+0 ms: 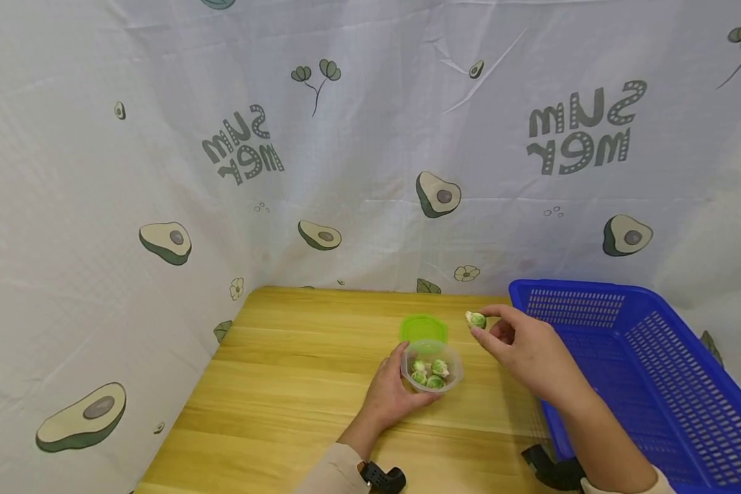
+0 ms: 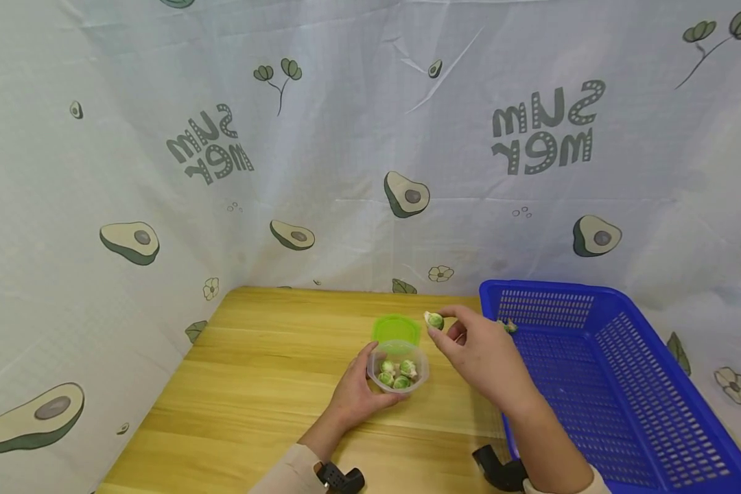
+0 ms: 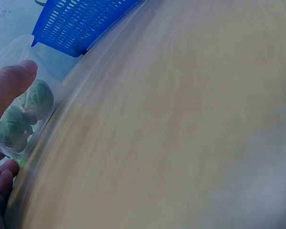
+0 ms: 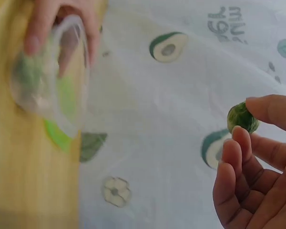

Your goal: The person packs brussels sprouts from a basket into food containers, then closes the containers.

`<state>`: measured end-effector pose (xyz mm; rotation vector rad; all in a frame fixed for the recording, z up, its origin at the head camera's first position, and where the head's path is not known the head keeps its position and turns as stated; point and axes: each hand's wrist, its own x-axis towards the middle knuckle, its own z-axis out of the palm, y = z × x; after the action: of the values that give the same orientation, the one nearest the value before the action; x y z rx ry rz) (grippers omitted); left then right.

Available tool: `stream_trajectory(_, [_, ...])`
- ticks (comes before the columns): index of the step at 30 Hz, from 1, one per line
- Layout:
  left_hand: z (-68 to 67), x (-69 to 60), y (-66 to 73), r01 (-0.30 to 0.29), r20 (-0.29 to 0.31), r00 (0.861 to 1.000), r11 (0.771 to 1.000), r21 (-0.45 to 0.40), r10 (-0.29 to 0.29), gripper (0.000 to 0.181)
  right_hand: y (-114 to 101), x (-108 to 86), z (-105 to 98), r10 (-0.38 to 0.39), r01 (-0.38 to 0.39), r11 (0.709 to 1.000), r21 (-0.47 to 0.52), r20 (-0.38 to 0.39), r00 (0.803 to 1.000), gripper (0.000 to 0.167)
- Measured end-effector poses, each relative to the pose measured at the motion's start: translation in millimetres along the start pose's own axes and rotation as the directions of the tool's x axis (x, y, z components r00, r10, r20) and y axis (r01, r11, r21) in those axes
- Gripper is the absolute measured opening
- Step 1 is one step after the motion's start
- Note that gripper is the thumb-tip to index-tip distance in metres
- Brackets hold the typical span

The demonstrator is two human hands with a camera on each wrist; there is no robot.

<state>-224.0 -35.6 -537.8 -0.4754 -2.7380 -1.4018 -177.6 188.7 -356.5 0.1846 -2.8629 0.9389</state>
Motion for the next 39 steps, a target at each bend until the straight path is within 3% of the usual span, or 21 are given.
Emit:
stream_trajectory(11, [-0.1, 0.3, 5.2, 0.014, 0.019, 1.000, 1.000, 0.004, -0.014, 0.107, 7.5, -1.5, 70.2, 0.061, -0.065, 0.996, 0.065, 0.053, 0.997, 0.040])
stream_trajectory(18, [0.2, 0.7, 5.1, 0.002, 0.012, 1.000, 1.000, 0.026, -0.003, 0.107, 16.0, 3.7, 100.0, 0.102, -0.110, 0.990, 0.087, 0.091, 0.991, 0.035])
stream_trajectory(28, [0.6, 1.4, 3.2, 0.000, 0.008, 1.000, 0.999, 0.035, 0.000, 0.106, 18.3, 11.1, 112.3, 0.103, -0.106, 0.994, 0.025, 0.101, 0.990, 0.033])
stream_trajectory(39, [-2.1, 0.4, 1.2, 0.003, 0.002, 1.000, 1.000, 0.023, -0.003, 0.106, 14.5, 12.2, 105.8, 0.110, -0.117, 0.991, 0.058, 0.108, 0.988, 0.033])
